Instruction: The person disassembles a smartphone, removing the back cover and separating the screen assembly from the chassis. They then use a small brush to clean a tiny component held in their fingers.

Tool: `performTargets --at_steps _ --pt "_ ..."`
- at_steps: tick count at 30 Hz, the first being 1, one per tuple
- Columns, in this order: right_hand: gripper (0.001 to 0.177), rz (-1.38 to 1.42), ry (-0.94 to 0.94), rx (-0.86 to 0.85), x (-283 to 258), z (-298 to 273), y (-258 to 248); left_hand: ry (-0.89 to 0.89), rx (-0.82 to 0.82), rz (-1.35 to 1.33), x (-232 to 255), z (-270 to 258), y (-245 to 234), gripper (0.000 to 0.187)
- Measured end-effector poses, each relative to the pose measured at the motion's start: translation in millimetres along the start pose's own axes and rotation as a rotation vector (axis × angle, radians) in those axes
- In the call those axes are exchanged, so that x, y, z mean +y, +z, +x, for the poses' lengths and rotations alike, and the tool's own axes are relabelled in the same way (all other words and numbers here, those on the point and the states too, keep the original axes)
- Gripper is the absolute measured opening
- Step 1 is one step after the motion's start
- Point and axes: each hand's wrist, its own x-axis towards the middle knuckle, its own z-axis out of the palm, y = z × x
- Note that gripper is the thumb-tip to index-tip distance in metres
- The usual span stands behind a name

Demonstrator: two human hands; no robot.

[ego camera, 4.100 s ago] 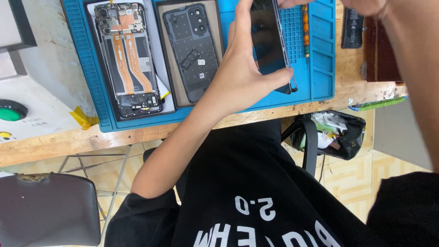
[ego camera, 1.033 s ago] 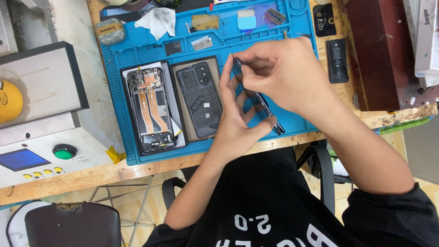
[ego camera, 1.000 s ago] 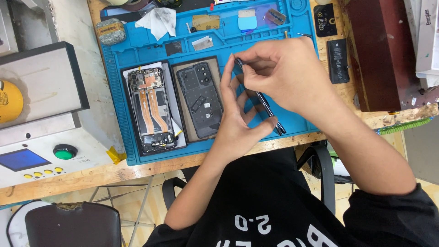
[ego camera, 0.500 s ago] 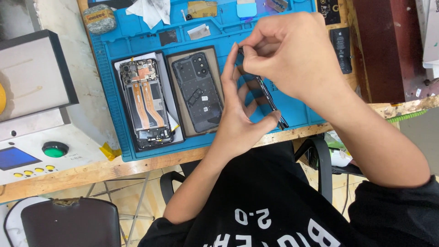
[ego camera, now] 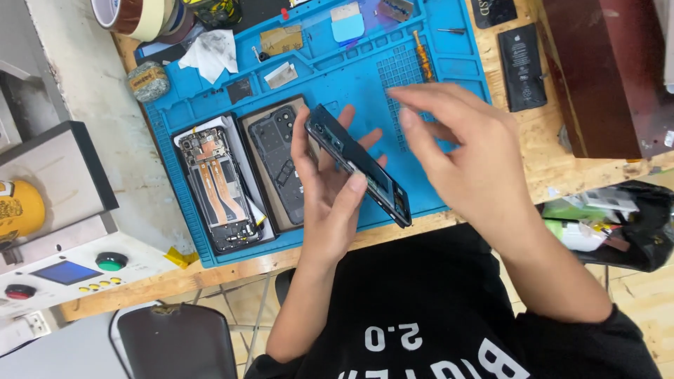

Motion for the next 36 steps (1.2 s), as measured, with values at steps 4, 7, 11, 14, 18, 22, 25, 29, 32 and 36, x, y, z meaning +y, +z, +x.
performTargets --at_steps 4,7,11,14,18,22,25,29,32,36 --pt "0.019 -0.026 0.091 0.102 20 -21 1 -0.015 0.078 0.076 1 3 13 0.068" --pt "0.017 -0.051 0.038 0.138 25 -28 1 0.015 0.109 -0.181 -2 5 17 0.07" --pt "0.014 -0.206 -0.016 0.182 33 -25 -7 -0.005 0.069 -0.659 -3 5 20 0.068" --pt "0.013 -0.279 0.007 0.192 39 -31 -13 -0.051 0.028 -0.823 -5 -2 19 0.064" --pt "0.014 -0.368 0.035 0.192 48 -41 -18 -0.072 -0.013 -0.949 -10 -7 17 0.06" --pt "0.012 -0.344 0.092 0.151 47 -47 -20 -0.126 -0.027 -0.984 -15 -11 13 0.06" --pt "0.011 -0.367 0.119 0.131 43 -48 -21 -0.145 -0.018 -0.961 -11 -10 15 0.06" --pt "0.01 -0.383 0.215 0.144 30 -54 -28 -0.145 0.128 -0.734 -4 -3 27 0.052" --pt "0.013 -0.43 0.262 0.19 23 -60 -39 -0.187 0.291 -0.378 -4 7 35 0.055" --pt "0.016 -0.423 0.233 0.15 6 -59 -46 -0.274 0.335 0.518 7 10 40 0.072"
